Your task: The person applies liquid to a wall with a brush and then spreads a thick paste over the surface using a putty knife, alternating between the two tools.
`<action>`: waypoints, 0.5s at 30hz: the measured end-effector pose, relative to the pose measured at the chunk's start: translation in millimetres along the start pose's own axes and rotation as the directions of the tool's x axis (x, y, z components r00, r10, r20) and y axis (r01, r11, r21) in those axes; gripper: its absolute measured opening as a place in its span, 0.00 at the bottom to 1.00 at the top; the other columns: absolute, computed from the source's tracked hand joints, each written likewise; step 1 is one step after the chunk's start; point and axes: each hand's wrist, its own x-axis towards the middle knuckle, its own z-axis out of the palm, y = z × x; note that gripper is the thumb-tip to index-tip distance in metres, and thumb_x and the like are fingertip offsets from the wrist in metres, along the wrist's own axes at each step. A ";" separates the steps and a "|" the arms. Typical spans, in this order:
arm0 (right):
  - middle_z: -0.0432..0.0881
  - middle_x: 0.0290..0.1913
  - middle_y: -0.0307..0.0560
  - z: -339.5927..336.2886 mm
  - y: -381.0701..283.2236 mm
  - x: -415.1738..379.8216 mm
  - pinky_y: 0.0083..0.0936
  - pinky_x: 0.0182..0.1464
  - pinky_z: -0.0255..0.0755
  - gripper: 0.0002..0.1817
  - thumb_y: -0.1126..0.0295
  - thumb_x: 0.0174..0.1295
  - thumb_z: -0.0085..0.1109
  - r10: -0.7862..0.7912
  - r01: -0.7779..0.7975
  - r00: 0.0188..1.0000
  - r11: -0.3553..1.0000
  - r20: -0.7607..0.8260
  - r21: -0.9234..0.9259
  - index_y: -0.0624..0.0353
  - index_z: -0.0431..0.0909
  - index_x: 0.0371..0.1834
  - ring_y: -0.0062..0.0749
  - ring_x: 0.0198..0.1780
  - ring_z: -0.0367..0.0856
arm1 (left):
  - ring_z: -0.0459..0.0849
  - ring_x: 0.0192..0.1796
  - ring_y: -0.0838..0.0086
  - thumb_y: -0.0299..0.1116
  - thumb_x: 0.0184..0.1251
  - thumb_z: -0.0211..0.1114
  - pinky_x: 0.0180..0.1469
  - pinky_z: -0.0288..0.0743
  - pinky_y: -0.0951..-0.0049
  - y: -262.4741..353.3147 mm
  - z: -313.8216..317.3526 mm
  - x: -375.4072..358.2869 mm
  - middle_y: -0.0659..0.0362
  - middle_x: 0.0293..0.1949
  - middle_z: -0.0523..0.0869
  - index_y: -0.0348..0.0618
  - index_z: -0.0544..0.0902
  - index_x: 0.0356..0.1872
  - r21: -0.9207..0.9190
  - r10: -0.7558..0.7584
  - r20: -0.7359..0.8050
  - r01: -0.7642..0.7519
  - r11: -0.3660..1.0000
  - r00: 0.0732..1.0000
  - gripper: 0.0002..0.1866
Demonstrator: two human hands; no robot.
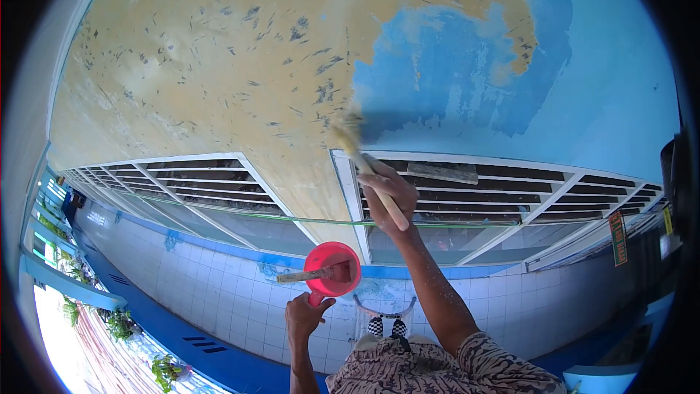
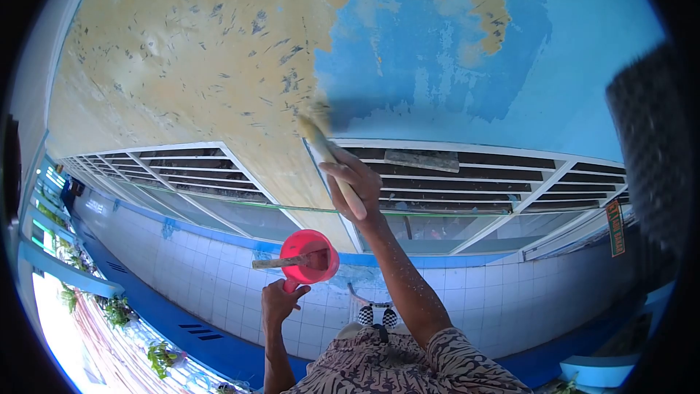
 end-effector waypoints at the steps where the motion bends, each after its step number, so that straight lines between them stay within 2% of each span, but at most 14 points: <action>1: 0.88 0.50 0.57 1.2 6.7 2.7 0.30 0.44 0.84 0.13 0.83 0.56 0.69 0.016 -0.013 0.998 0.998 -0.053 0.061 0.55 0.88 0.42 0.42 0.46 0.91 | 0.89 0.20 0.66 0.52 0.57 0.79 0.28 0.81 0.68 5.0 1.4 -0.1 0.53 0.16 0.85 0.35 0.82 0.28 -0.043 0.014 0.035 -0.012 0.999 0.999 0.26; 2: 0.89 0.50 0.55 1.5 12.1 5.5 0.30 0.46 0.83 0.11 0.82 0.58 0.69 0.036 -0.023 0.994 0.992 -0.106 0.124 0.56 0.88 0.42 0.39 0.46 0.91 | 0.89 0.20 0.66 0.52 0.57 0.79 0.28 0.81 0.68 7.5 3.3 -0.9 0.53 0.16 0.85 0.35 0.82 0.28 -0.040 0.013 0.033 -0.011 0.999 0.999 0.26; 4: 0.89 0.49 0.52 -40.0 26.3 18.4 0.29 0.50 0.82 0.06 0.79 0.62 0.70 0.157 -0.146 0.957 0.987 -0.243 0.063 0.61 0.87 0.41 0.34 0.45 0.89 | 0.88 0.19 0.69 0.48 0.58 0.80 0.20 0.77 0.72 14.2 8.0 1.3 0.53 0.18 0.84 0.34 0.81 0.28 -0.240 0.059 0.060 -0.043 0.970 0.996 0.24; 5: 0.86 0.50 0.51 -60.1 23.1 24.5 0.29 0.59 0.78 0.11 0.73 0.65 0.71 0.271 -0.251 0.883 0.962 -0.382 0.102 0.66 0.84 0.46 0.34 0.50 0.86 | 0.84 0.16 0.74 0.46 0.59 0.80 0.18 0.73 0.72 20.2 6.7 -0.4 0.55 0.18 0.82 0.34 0.80 0.29 -0.289 0.050 0.070 -0.027 0.957 0.996 0.23; 6: 0.85 0.52 0.50 -85.8 25.9 29.8 0.31 0.60 0.78 0.13 0.73 0.64 0.72 0.201 -0.228 0.848 0.974 -0.490 0.005 0.68 0.82 0.47 0.35 0.52 0.84 | 0.84 0.16 0.74 0.46 0.59 0.80 0.18 0.73 0.72 18.3 6.9 -0.4 0.55 0.18 0.82 0.34 0.80 0.29 -0.291 0.046 0.069 -0.024 0.956 0.997 0.23; 8: 0.85 0.53 0.52 -132.0 19.8 42.4 0.32 0.59 0.79 0.11 0.74 0.66 0.70 0.060 -0.216 0.756 0.963 -0.652 -0.161 0.67 0.82 0.47 0.36 0.53 0.84 | 0.76 0.16 0.80 0.40 0.65 0.76 0.17 0.69 0.76 14.2 9.5 2.1 0.62 0.18 0.78 0.36 0.80 0.33 -0.455 0.046 0.161 0.033 0.890 0.986 0.18; 9: 0.85 0.52 0.52 -148.6 21.8 46.1 0.33 0.58 0.80 0.09 0.76 0.66 0.69 -0.062 -0.196 0.732 0.935 -0.679 -0.296 0.67 0.82 0.46 0.37 0.52 0.85 | 0.76 0.16 0.80 0.40 0.65 0.76 0.17 0.69 0.76 13.9 11.2 2.8 0.62 0.18 0.78 0.36 0.80 0.33 -0.456 0.045 0.164 0.035 0.889 0.985 0.18; 11: 0.86 0.50 0.54 -159.8 19.9 56.0 0.34 0.53 0.83 0.04 0.80 0.67 0.65 -0.298 -0.166 0.690 0.822 -0.659 -0.545 0.67 0.83 0.44 0.40 0.49 0.86 | 0.73 0.17 0.82 0.38 0.70 0.72 0.17 0.65 0.77 14.6 12.9 4.1 0.65 0.21 0.76 0.36 0.79 0.37 -0.562 0.060 0.239 0.088 0.822 0.969 0.14; 12: 0.86 0.50 0.54 -154.0 20.9 59.9 0.34 0.53 0.83 0.04 0.80 0.67 0.65 -0.301 -0.164 0.687 0.822 -0.661 -0.545 0.67 0.83 0.44 0.40 0.49 0.86 | 0.73 0.17 0.82 0.38 0.70 0.72 0.17 0.65 0.77 16.4 13.0 4.9 0.65 0.21 0.76 0.36 0.79 0.37 -0.563 0.064 0.237 0.083 0.823 0.970 0.14; 14: 0.86 0.50 0.55 -123.9 15.3 69.6 0.34 0.51 0.84 0.06 0.82 0.65 0.65 -0.294 -0.027 0.830 0.828 -0.474 -0.560 0.65 0.84 0.43 0.42 0.49 0.87 | 0.74 0.18 0.82 0.37 0.72 0.69 0.19 0.66 0.77 21.5 14.5 4.7 0.65 0.22 0.76 0.37 0.79 0.38 -0.549 0.086 0.255 0.071 0.833 0.963 0.13; 15: 0.86 0.51 0.56 -97.5 11.9 69.5 0.35 0.49 0.85 0.10 0.81 0.62 0.66 -0.278 0.042 0.867 0.868 -0.413 -0.495 0.60 0.86 0.45 0.45 0.49 0.88 | 0.74 0.18 0.82 0.37 0.72 0.69 0.19 0.66 0.77 23.3 15.0 3.5 0.65 0.22 0.76 0.37 0.79 0.38 -0.549 0.085 0.253 0.071 0.833 0.964 0.13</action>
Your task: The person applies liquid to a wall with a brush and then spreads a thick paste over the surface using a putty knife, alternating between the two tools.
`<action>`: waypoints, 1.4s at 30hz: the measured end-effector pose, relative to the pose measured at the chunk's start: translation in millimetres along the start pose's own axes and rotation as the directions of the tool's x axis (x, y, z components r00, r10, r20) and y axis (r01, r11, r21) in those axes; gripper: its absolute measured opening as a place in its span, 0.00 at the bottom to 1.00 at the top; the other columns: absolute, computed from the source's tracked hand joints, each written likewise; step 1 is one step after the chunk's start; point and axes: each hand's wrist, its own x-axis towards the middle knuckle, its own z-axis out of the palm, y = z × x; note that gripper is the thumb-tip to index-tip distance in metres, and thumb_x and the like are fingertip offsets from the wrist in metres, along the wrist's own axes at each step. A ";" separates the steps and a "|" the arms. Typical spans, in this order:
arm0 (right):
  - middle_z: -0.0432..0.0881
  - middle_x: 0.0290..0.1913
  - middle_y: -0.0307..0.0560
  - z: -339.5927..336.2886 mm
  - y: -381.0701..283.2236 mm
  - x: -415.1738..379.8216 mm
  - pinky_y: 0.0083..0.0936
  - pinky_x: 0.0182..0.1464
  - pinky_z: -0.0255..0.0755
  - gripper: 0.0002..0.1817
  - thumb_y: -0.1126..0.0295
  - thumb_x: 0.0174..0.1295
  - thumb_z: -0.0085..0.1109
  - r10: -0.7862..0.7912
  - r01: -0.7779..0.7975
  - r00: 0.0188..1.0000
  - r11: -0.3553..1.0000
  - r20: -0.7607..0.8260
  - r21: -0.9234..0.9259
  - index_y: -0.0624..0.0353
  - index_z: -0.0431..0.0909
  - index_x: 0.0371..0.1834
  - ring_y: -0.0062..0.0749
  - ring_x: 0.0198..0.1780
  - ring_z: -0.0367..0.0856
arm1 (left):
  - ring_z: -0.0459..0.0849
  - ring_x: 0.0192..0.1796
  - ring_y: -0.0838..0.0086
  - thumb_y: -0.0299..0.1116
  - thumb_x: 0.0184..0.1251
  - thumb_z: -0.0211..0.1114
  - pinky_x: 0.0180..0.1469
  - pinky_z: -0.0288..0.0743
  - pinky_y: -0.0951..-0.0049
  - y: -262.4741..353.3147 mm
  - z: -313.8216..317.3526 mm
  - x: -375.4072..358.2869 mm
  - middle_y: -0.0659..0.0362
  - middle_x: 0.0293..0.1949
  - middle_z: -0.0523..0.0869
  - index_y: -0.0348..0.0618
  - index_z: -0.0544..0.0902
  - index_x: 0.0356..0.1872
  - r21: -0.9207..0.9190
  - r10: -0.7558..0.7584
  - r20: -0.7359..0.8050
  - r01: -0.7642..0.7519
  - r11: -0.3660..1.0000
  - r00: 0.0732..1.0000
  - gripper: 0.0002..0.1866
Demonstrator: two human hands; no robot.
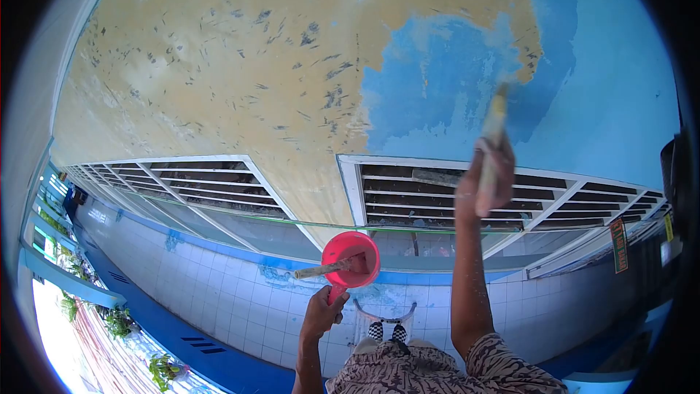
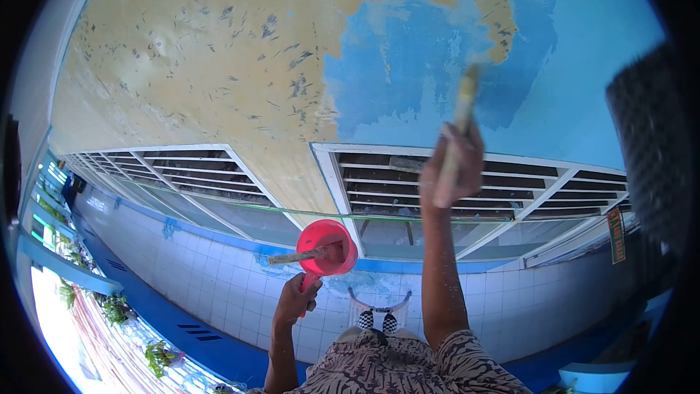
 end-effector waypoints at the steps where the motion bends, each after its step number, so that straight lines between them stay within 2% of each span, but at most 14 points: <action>1: 0.86 0.51 0.57 21.2 -17.6 -15.4 0.35 0.47 0.86 0.14 0.81 0.58 0.68 -0.022 0.015 0.997 0.995 0.069 0.101 0.55 0.87 0.47 0.47 0.49 0.89 | 0.75 0.18 0.82 0.39 0.71 0.69 0.19 0.67 0.76 2.3 1.6 -0.1 0.64 0.21 0.77 0.37 0.78 0.37 -0.009 0.014 0.012 -0.014 1.000 1.000 0.14; 6: 0.87 0.53 0.57 82.3 -73.7 -48.6 0.32 0.47 0.85 0.15 0.81 0.54 0.68 -0.205 0.014 0.898 0.897 0.390 0.441 0.52 0.88 0.44 0.46 0.48 0.91 | 0.77 0.19 0.80 0.38 0.73 0.68 0.21 0.71 0.76 15.8 5.9 -8.9 0.62 0.23 0.79 0.37 0.76 0.39 -0.116 0.040 0.077 -0.030 0.993 0.996 0.14; 9: 0.89 0.48 0.56 81.5 -83.3 -19.6 0.30 0.47 0.83 0.12 0.85 0.56 0.68 0.067 -0.259 0.938 0.789 0.340 0.557 0.58 0.87 0.41 0.42 0.48 0.90 | 0.78 0.21 0.79 0.36 0.74 0.65 0.22 0.72 0.76 12.2 -1.6 -14.6 0.61 0.27 0.79 0.36 0.74 0.44 -0.231 0.082 0.154 -0.045 0.972 0.985 0.13; 11: 0.87 0.49 0.51 67.7 -53.4 4.3 0.28 0.54 0.80 0.08 0.81 0.62 0.71 0.104 -0.156 0.983 0.902 0.149 0.404 0.63 0.84 0.43 0.33 0.47 0.86 | 0.77 0.22 0.80 0.36 0.76 0.63 0.21 0.69 0.76 1.9 -9.8 -19.0 0.61 0.29 0.78 0.36 0.73 0.47 -0.260 0.086 0.202 -0.032 0.965 0.976 0.14; 12: 0.85 0.51 0.52 59.0 -48.5 18.1 0.28 0.55 0.81 0.11 0.78 0.63 0.72 0.365 -0.347 0.929 0.807 0.058 0.479 0.66 0.82 0.46 0.33 0.49 0.85 | 0.77 0.22 0.80 0.36 0.76 0.63 0.21 0.69 0.76 1.4 -12.6 -22.7 0.61 0.29 0.78 0.36 0.73 0.47 -0.260 0.087 0.201 -0.033 0.965 0.976 0.14; 15: 0.85 0.49 0.55 27.5 -20.8 54.3 0.31 0.53 0.83 0.11 0.79 0.64 0.70 0.237 -0.172 0.942 0.948 -0.236 0.268 0.67 0.80 0.47 0.35 0.48 0.85 | 0.75 0.21 0.80 0.37 0.77 0.62 0.21 0.67 0.77 3.1 -18.8 -29.6 0.62 0.28 0.77 0.36 0.72 0.48 -0.306 0.122 0.207 -0.055 0.951 0.971 0.14; 17: 0.86 0.48 0.56 22.0 -25.3 65.1 0.33 0.51 0.84 0.08 0.82 0.63 0.67 -0.127 0.091 0.959 0.985 -0.255 -0.148 0.66 0.82 0.45 0.40 0.47 0.87 | 0.73 0.20 0.81 0.37 0.76 0.62 0.21 0.64 0.77 1.8 -20.1 -29.4 0.62 0.28 0.76 0.35 0.73 0.47 -0.296 0.130 0.174 -0.074 0.952 0.976 0.14; 19: 0.83 0.57 0.60 34.7 -21.5 44.7 0.39 0.57 0.83 0.14 0.86 0.59 0.65 0.032 -0.034 0.999 0.992 0.020 0.118 0.60 0.87 0.47 0.49 0.55 0.86 | 0.72 0.20 0.82 0.37 0.76 0.62 0.20 0.63 0.77 8.5 -17.8 -28.5 0.62 0.27 0.76 0.35 0.74 0.46 -0.270 0.114 0.142 -0.072 0.960 0.983 0.14; 21: 0.83 0.60 0.59 53.4 -36.5 21.2 0.44 0.63 0.79 0.23 0.77 0.50 0.67 -0.229 0.224 0.937 0.973 0.265 0.049 0.48 0.89 0.52 0.56 0.63 0.83 | 0.71 0.19 0.82 0.37 0.76 0.63 0.19 0.62 0.77 10.9 -12.0 -27.1 0.62 0.27 0.76 0.35 0.74 0.46 -0.241 0.094 0.116 -0.063 0.969 0.989 0.14; 25: 0.87 0.53 0.56 57.5 -68.0 22.6 0.35 0.53 0.83 0.12 0.81 0.56 0.70 -0.292 0.071 0.853 0.886 0.433 0.457 0.54 0.90 0.42 0.42 0.53 0.89 | 0.67 0.16 0.85 0.32 0.73 0.66 0.17 0.57 0.78 8.2 -2.6 -16.2 0.64 0.24 0.75 0.33 0.77 0.45 -0.258 0.101 0.069 -0.080 0.963 0.992 0.12; 30: 0.86 0.44 0.48 25.7 -8.7 90.3 0.26 0.51 0.79 0.14 0.76 0.59 0.75 0.385 -0.295 0.916 0.838 -0.113 0.460 0.68 0.82 0.45 0.30 0.45 0.84 | 0.65 0.15 0.85 0.29 0.70 0.69 0.16 0.54 0.78 3.6 -5.4 -24.7 0.66 0.21 0.73 0.33 0.78 0.45 -0.302 0.101 0.074 -0.074 0.950 0.992 0.12; 35: 0.87 0.43 0.51 -2.1 15.1 127.6 0.32 0.53 0.82 0.09 0.83 0.62 0.68 0.032 -0.053 0.911 0.998 -0.412 -0.039 0.68 0.83 0.45 0.35 0.42 0.86 | 0.64 0.14 0.86 0.30 0.69 0.69 0.15 0.54 0.79 7.5 -6.3 -29.3 0.65 0.21 0.73 0.33 0.78 0.44 -0.207 0.110 0.079 -0.092 0.974 0.991 0.12; 38: 0.89 0.45 0.51 52.1 -7.9 95.9 0.33 0.54 0.81 0.15 0.87 0.57 0.63 -0.224 0.233 0.966 0.971 -0.132 0.053 0.62 0.87 0.46 0.40 0.48 0.89 | 0.65 0.14 0.86 0.30 0.69 0.69 0.15 0.54 0.79 11.3 -2.5 -23.0 0.65 0.21 0.73 0.33 0.77 0.44 -0.199 0.123 0.100 -0.101 0.975 0.987 0.12; 42: 0.87 0.54 0.54 99.7 -93.7 37.9 0.35 0.49 0.83 0.17 0.76 0.47 0.68 -0.367 0.254 0.863 0.909 0.347 0.330 0.52 0.87 0.44 0.44 0.53 0.89 | 0.66 0.15 0.85 0.29 0.69 0.70 0.16 0.55 0.77 16.1 5.5 -10.6 0.66 0.20 0.73 0.33 0.77 0.46 -0.237 0.140 0.132 -0.106 0.966 0.981 0.13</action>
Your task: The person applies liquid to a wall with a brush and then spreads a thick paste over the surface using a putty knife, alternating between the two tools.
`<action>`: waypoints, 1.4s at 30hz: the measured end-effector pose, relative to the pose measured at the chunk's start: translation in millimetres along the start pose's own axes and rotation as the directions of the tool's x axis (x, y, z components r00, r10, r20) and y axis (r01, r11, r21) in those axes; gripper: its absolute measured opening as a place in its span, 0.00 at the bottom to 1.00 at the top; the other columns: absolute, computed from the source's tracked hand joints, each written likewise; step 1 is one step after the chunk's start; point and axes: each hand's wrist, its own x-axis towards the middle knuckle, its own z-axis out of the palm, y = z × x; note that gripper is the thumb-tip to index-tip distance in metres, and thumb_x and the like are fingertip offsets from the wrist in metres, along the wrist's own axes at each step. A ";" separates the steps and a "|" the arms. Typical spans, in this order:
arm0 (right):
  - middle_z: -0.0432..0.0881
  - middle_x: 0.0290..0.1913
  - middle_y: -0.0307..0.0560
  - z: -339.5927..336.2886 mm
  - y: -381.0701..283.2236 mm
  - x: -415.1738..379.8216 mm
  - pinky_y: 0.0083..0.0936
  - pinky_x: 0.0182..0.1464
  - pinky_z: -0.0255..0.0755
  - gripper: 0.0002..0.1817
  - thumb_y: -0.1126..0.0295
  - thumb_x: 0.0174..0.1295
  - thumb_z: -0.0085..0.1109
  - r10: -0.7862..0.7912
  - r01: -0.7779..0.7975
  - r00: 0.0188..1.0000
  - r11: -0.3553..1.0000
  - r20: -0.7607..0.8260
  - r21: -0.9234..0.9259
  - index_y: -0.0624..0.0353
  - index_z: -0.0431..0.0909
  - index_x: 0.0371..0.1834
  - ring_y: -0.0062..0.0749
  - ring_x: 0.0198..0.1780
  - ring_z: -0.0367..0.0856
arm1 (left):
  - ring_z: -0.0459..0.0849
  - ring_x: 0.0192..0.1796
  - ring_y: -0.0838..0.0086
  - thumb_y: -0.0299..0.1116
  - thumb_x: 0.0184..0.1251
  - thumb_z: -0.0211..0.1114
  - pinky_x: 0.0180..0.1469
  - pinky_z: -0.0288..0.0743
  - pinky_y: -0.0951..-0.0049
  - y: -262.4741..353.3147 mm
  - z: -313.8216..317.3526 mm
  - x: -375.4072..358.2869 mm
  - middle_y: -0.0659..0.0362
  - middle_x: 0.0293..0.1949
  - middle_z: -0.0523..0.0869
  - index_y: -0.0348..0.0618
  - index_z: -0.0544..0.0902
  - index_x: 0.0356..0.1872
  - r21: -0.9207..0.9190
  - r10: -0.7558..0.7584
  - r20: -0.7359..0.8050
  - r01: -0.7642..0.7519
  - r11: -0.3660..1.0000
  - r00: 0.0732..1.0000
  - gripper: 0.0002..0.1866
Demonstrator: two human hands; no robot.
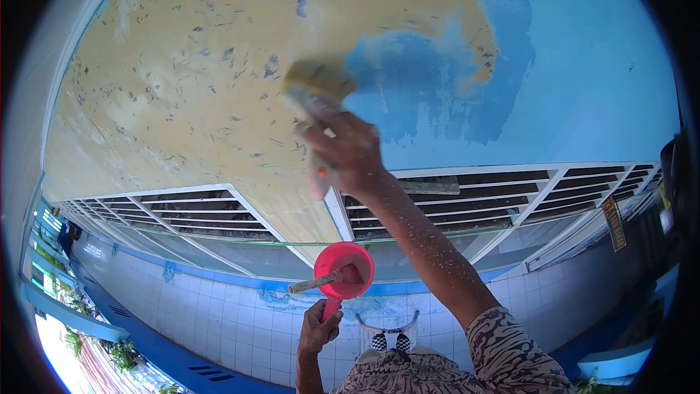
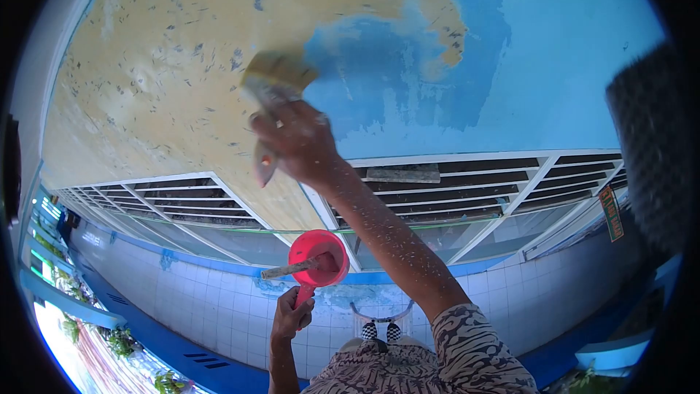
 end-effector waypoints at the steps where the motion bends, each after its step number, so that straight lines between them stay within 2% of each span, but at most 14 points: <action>1: 0.87 0.54 0.54 7.4 -7.1 -0.6 0.33 0.49 0.83 0.14 0.78 0.50 0.69 -0.008 -0.003 0.993 0.996 0.120 0.089 0.54 0.87 0.41 0.42 0.52 0.89 | 0.66 0.15 0.85 0.29 0.69 0.69 0.16 0.55 0.78 1.3 3.6 2.1 0.66 0.20 0.73 0.33 0.77 0.46 -0.018 -0.001 -0.001 0.001 1.000 1.000 0.12; 5: 0.88 0.48 0.46 -20.2 30.2 -0.1 0.25 0.48 0.81 0.12 0.78 0.58 0.75 0.333 -0.239 0.931 0.868 -0.153 0.435 0.59 0.84 0.44 0.28 0.49 0.87 | 0.66 0.15 0.85 0.29 0.69 0.69 0.16 0.55 0.78 4.7 7.7 0.6 0.65 0.21 0.73 0.32 0.77 0.46 -0.028 -0.034 0.032 0.035 0.999 0.999 0.12; 8: 0.86 0.46 0.47 -106.4 89.7 -13.2 0.24 0.46 0.82 0.19 0.75 0.54 0.78 0.731 -0.412 0.562 0.653 -0.386 0.636 0.64 0.82 0.47 0.28 0.45 0.86 | 0.66 0.16 0.85 0.30 0.70 0.69 0.16 0.55 0.78 -13.7 -0.1 2.0 0.64 0.23 0.74 0.32 0.78 0.46 -0.043 -0.042 0.031 0.043 0.998 0.999 0.12; 12: 0.86 0.46 0.49 -177.0 110.2 -63.2 0.26 0.47 0.82 0.15 0.78 0.60 0.72 0.579 -0.420 0.481 0.812 -0.659 0.406 0.66 0.81 0.49 0.31 0.44 0.86 | 0.67 0.16 0.84 0.31 0.70 0.68 0.16 0.56 0.78 -20.7 -6.8 -2.8 0.63 0.24 0.75 0.33 0.78 0.45 -0.033 -0.064 0.007 0.064 0.997 0.998 0.12; 14: 0.86 0.46 0.50 -177.6 112.3 -98.4 0.29 0.50 0.83 0.11 0.80 0.65 0.68 0.265 -0.570 0.590 0.806 -0.763 -0.160 0.68 0.81 0.49 0.33 0.44 0.86 | 0.68 0.16 0.84 0.31 0.70 0.68 0.16 0.56 0.78 -23.7 -7.6 -3.1 0.63 0.24 0.76 0.33 0.78 0.45 -0.028 -0.058 -0.021 0.058 0.998 0.998 0.12; 16: 0.87 0.48 0.56 -148.8 88.8 -118.1 0.33 0.58 0.81 0.05 0.81 0.65 0.65 0.228 -0.432 0.847 0.821 -0.480 -0.374 0.64 0.85 0.42 0.43 0.49 0.87 | 0.68 0.16 0.84 0.31 0.70 0.68 0.16 0.56 0.78 -26.4 -8.9 1.8 0.63 0.24 0.76 0.33 0.78 0.44 -0.020 -0.055 -0.030 0.055 0.998 0.998 0.11; 20: 0.88 0.52 0.58 -91.6 46.5 -162.5 0.37 0.57 0.84 0.07 0.78 0.61 0.68 0.180 -0.184 0.982 0.977 -0.050 -0.103 0.53 0.89 0.39 0.50 0.57 0.88 | 0.68 0.16 0.83 0.31 0.70 0.67 0.16 0.56 0.79 -19.6 -7.6 4.7 0.62 0.24 0.75 0.36 0.77 0.40 -0.042 -0.054 -0.043 0.052 0.998 0.998 0.09; 23: 0.89 0.50 0.57 -116.1 45.2 -168.4 0.33 0.53 0.84 0.06 0.77 0.61 0.68 0.407 -0.398 0.912 0.909 -0.057 0.127 0.53 0.89 0.39 0.44 0.52 0.90 | 0.69 0.16 0.82 0.32 0.70 0.67 0.16 0.56 0.79 -12.3 -5.9 6.7 0.62 0.25 0.75 0.37 0.76 0.39 -0.049 -0.052 -0.027 0.051 0.998 0.998 0.10; 25: 0.89 0.47 0.53 -159.1 63.8 -161.5 0.26 0.53 0.81 0.04 0.76 0.62 0.71 0.592 -0.595 0.764 0.800 -0.257 0.077 0.62 0.86 0.38 0.32 0.47 0.87 | 0.69 0.16 0.82 0.32 0.70 0.67 0.16 0.56 0.79 -14.7 -9.4 6.4 0.62 0.25 0.75 0.37 0.76 0.39 -0.044 -0.060 -0.011 0.059 0.997 0.998 0.10; 26: 0.87 0.45 0.51 -173.2 80.3 -160.3 0.25 0.55 0.78 0.08 0.75 0.63 0.72 0.703 -0.612 0.556 0.707 -0.443 0.354 0.66 0.84 0.42 0.31 0.47 0.85 | 0.68 0.16 0.82 0.32 0.70 0.67 0.16 0.56 0.79 -15.2 -10.7 6.5 0.62 0.25 0.75 0.37 0.76 0.39 -0.046 -0.059 0.003 0.059 0.997 0.998 0.10; 31: 0.85 0.43 0.50 -239.1 136.3 -189.7 0.33 0.52 0.82 0.09 0.79 0.64 0.69 0.361 -0.690 0.526 0.710 -0.770 -0.138 0.70 0.81 0.44 0.37 0.43 0.84 | 0.68 0.16 0.82 0.32 0.70 0.67 0.16 0.57 0.79 -17.5 -10.7 3.9 0.61 0.25 0.75 0.37 0.76 0.39 -0.022 -0.072 -0.007 0.072 0.997 0.997 0.10; 36: 0.87 0.52 0.62 -130.1 66.9 -191.6 0.33 0.55 0.81 0.08 0.83 0.60 0.67 0.347 -0.459 0.832 0.869 -0.433 -0.184 0.60 0.85 0.40 0.48 0.55 0.88 | 0.68 0.16 0.82 0.31 0.70 0.66 0.16 0.56 0.79 -11.8 3.2 13.8 0.63 0.24 0.74 0.37 0.77 0.38 0.001 -0.073 0.016 0.073 0.997 0.997 0.09; 41: 0.87 0.54 0.61 -97.7 20.2 -194.9 0.29 0.50 0.83 0.11 0.84 0.59 0.66 0.510 -0.489 0.860 0.809 0.022 0.328 0.56 0.87 0.40 0.46 0.52 0.89 | 0.68 0.17 0.83 0.31 0.70 0.67 0.17 0.56 0.78 7.3 12.5 26.3 0.63 0.25 0.75 0.36 0.78 0.40 0.030 -0.054 0.049 0.053 0.998 0.997 0.09; 42: 0.88 0.53 0.59 -105.2 29.8 -196.3 0.29 0.51 0.82 0.09 0.84 0.60 0.67 0.527 -0.491 0.848 0.822 -0.058 0.288 0.58 0.87 0.41 0.42 0.51 0.89 | 0.69 0.17 0.83 0.31 0.70 0.67 0.17 0.56 0.78 12.5 14.3 26.9 0.63 0.25 0.76 0.35 0.78 0.41 0.056 -0.041 0.051 0.038 0.998 0.998 0.09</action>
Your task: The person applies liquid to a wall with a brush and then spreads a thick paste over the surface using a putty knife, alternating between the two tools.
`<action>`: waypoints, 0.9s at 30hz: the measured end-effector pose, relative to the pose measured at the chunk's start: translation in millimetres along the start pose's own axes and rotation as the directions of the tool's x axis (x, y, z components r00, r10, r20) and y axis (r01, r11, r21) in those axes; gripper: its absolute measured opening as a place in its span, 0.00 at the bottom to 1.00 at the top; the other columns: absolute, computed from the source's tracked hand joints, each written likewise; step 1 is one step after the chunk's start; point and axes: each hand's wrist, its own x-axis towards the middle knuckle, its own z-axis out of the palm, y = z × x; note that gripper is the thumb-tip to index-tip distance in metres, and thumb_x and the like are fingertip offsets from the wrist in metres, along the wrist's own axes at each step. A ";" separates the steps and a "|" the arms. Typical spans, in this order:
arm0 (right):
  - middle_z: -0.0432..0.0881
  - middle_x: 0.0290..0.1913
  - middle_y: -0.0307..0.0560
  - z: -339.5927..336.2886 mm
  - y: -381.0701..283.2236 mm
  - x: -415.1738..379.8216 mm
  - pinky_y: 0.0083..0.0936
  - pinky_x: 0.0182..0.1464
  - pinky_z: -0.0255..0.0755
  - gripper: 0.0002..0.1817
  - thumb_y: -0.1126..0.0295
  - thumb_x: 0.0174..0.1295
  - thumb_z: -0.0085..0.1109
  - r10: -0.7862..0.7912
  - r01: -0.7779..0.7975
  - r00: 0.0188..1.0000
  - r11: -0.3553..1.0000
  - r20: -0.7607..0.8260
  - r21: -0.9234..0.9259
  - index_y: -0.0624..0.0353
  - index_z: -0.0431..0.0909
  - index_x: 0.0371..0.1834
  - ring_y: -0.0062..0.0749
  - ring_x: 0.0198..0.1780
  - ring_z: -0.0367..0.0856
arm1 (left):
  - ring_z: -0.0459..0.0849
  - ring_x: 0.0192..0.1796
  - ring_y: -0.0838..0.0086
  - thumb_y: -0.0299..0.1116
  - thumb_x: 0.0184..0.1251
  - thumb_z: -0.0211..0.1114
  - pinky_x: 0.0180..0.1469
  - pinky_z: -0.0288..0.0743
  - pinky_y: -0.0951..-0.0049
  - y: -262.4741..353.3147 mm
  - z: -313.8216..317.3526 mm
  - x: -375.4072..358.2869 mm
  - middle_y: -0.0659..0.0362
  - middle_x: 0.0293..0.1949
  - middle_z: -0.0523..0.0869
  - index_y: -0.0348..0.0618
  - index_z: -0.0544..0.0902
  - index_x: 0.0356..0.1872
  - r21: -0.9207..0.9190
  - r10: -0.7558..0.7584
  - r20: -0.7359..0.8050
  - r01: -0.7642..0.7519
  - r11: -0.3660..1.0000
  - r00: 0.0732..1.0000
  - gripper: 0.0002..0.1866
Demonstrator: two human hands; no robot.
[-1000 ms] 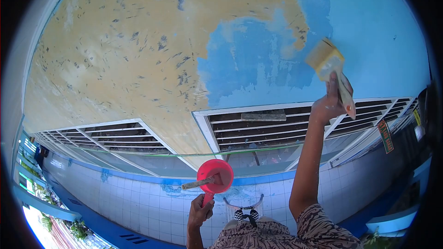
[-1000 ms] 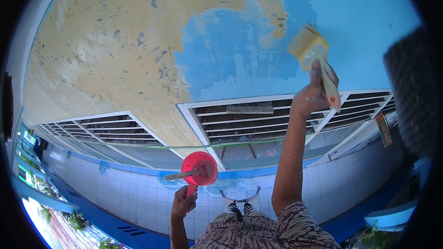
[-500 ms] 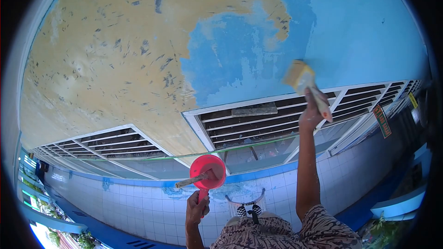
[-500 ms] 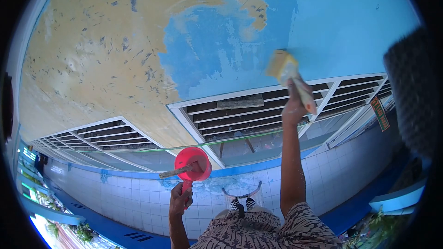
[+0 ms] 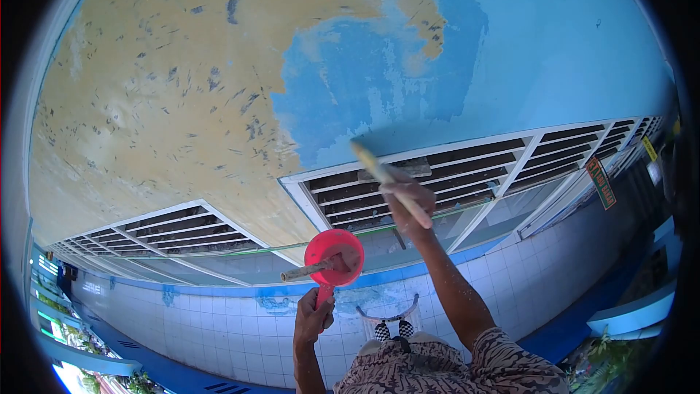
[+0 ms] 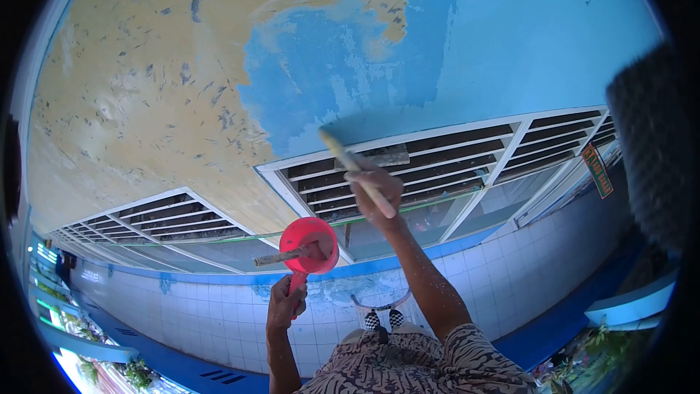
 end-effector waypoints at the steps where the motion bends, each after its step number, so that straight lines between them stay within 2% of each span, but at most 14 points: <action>1: 0.88 0.52 0.57 -16.0 10.1 8.2 0.29 0.51 0.82 0.08 0.84 0.61 0.67 -0.008 0.004 0.997 0.999 -0.083 -0.042 0.60 0.87 0.41 0.39 0.51 0.89 | 0.69 0.17 0.83 0.31 0.70 0.67 0.17 0.56 0.79 5.4 0.5 -0.2 0.63 0.25 0.76 0.35 0.78 0.42 0.028 0.015 0.001 -0.015 1.000 1.000 0.10; 3: 0.88 0.48 0.53 -62.7 28.8 23.9 0.30 0.55 0.81 0.05 0.82 0.61 0.69 0.069 -0.142 0.932 0.972 -0.355 -0.187 0.63 0.84 0.38 0.36 0.49 0.87 | 0.69 0.17 0.83 0.31 0.70 0.67 0.16 0.57 0.79 17.3 1.5 -0.4 0.63 0.25 0.76 0.34 0.78 0.43 0.018 0.036 -0.001 -0.036 0.999 0.999 0.11; 5: 0.87 0.47 0.52 -98.1 31.1 50.1 0.31 0.56 0.81 0.05 0.82 0.63 0.68 -0.002 -0.066 0.816 0.993 -0.578 -0.097 0.67 0.82 0.40 0.36 0.49 0.85 | 0.69 0.17 0.84 0.32 0.71 0.67 0.16 0.57 0.79 29.0 -0.1 -3.1 0.63 0.24 0.76 0.33 0.79 0.44 0.013 0.064 -0.005 -0.064 0.998 0.998 0.12; 7: 0.86 0.47 0.52 -120.9 34.0 60.7 0.33 0.57 0.80 0.07 0.82 0.64 0.67 -0.139 -0.132 0.709 0.937 -0.691 -0.324 0.68 0.81 0.43 0.38 0.49 0.85 | 0.69 0.17 0.84 0.32 0.71 0.67 0.16 0.57 0.79 41.3 -0.8 -3.7 0.63 0.24 0.76 0.33 0.79 0.45 0.017 0.074 -0.015 -0.074 0.997 0.997 0.12; 9: 0.86 0.47 0.53 -117.8 34.1 59.0 0.33 0.55 0.81 0.06 0.82 0.64 0.67 -0.198 -0.138 0.727 0.895 -0.657 -0.423 0.66 0.82 0.42 0.38 0.49 0.85 | 0.69 0.17 0.84 0.33 0.71 0.67 0.16 0.57 0.79 54.6 -1.0 -5.9 0.63 0.24 0.76 0.32 0.79 0.45 0.027 0.079 -0.014 -0.079 0.997 0.997 0.13; 11: 0.87 0.50 0.56 -77.7 25.2 58.6 0.32 0.53 0.81 0.07 0.82 0.64 0.67 -0.284 0.008 0.869 0.828 -0.405 -0.561 0.64 0.83 0.43 0.37 0.50 0.86 | 0.69 0.17 0.84 0.33 0.71 0.68 0.16 0.57 0.79 70.8 2.6 -5.5 0.63 0.24 0.76 0.32 0.79 0.46 0.058 0.098 -0.022 -0.097 0.994 0.995 0.13; 15: 0.88 0.50 0.59 0.1 -20.0 42.9 0.34 0.56 0.81 0.09 0.84 0.59 0.68 -0.180 0.167 0.983 0.965 -0.045 -0.201 0.59 0.87 0.40 0.45 0.53 0.89 | 0.68 0.16 0.84 0.33 0.71 0.68 0.16 0.56 0.79 96.5 0.6 -1.6 0.63 0.23 0.76 0.31 0.79 0.46 0.114 0.148 -0.025 -0.144 0.983 0.989 0.13; 16: 0.88 0.50 0.59 1.7 -20.4 47.3 0.34 0.56 0.81 0.09 0.84 0.59 0.68 -0.183 0.170 0.982 0.964 -0.047 -0.206 0.59 0.87 0.40 0.45 0.53 0.89 | 0.68 0.15 0.84 0.33 0.71 0.68 0.16 0.55 0.79 101.0 -2.6 0.3 0.63 0.23 0.75 0.31 0.80 0.47 0.093 0.146 -0.018 -0.144 0.985 0.989 0.14; 18: 0.89 0.50 0.57 3.1 -15.0 68.0 0.32 0.56 0.80 0.10 0.85 0.59 0.68 -0.031 0.062 0.991 0.968 -0.131 0.242 0.57 0.88 0.39 0.41 0.53 0.89 | 0.68 0.15 0.84 0.33 0.71 0.68 0.16 0.55 0.79 111.6 -4.3 -1.4 0.63 0.23 0.75 0.31 0.80 0.47 0.097 0.156 -0.014 -0.154 0.983 0.988 0.14; 19: 0.89 0.49 0.56 -16.9 -28.2 97.3 0.31 0.56 0.79 0.09 0.84 0.59 0.69 -0.158 0.149 0.977 0.986 -0.144 -0.068 0.60 0.88 0.40 0.37 0.52 0.89 | 0.68 0.15 0.83 0.32 0.71 0.68 0.16 0.55 0.79 116.3 -5.7 -3.7 0.62 0.23 0.75 0.30 0.80 0.48 0.104 0.164 -0.015 -0.161 0.981 0.986 0.14; 21: 0.88 0.48 0.49 -67.9 -16.7 160.0 0.28 0.54 0.80 0.10 0.83 0.61 0.71 -0.093 0.117 0.905 0.993 -0.414 0.033 0.68 0.84 0.44 0.29 0.48 0.85 | 0.69 0.15 0.83 0.32 0.71 0.68 0.16 0.55 0.79 119.4 -12.1 -5.9 0.62 0.24 0.76 0.30 0.80 0.49 0.107 0.187 -0.001 -0.186 0.977 0.982 0.14; 24: 0.88 0.47 0.52 -97.3 -43.5 227.0 0.30 0.53 0.82 0.10 0.88 0.61 0.65 -0.401 0.313 0.704 0.916 -0.586 -0.251 0.68 0.83 0.45 0.34 0.46 0.87 | 0.69 0.16 0.83 0.31 0.72 0.67 0.16 0.56 0.78 116.9 -19.2 -9.3 0.62 0.24 0.76 0.30 0.80 0.49 0.072 0.195 0.034 -0.197 0.978 0.980 0.14; 25: 0.88 0.47 0.52 -96.4 -47.1 242.7 0.30 0.53 0.82 0.10 0.88 0.61 0.65 -0.405 0.318 0.701 0.914 -0.587 -0.251 0.68 0.83 0.45 0.34 0.46 0.87 | 0.69 0.16 0.83 0.31 0.72 0.67 0.16 0.56 0.78 116.4 -18.6 -9.1 0.62 0.24 0.76 0.30 0.80 0.49 0.072 0.201 0.035 -0.203 0.977 0.979 0.14; 27: 0.89 0.45 0.54 -91.6 -51.3 264.5 0.33 0.53 0.82 0.13 0.91 0.59 0.63 -0.708 0.390 0.583 0.675 -0.399 -0.626 0.66 0.85 0.44 0.40 0.45 0.89 | 0.70 0.16 0.83 0.31 0.72 0.66 0.17 0.57 0.78 114.0 -12.8 -8.0 0.62 0.24 0.76 0.29 0.79 0.50 0.103 0.173 0.020 -0.175 0.979 0.985 0.14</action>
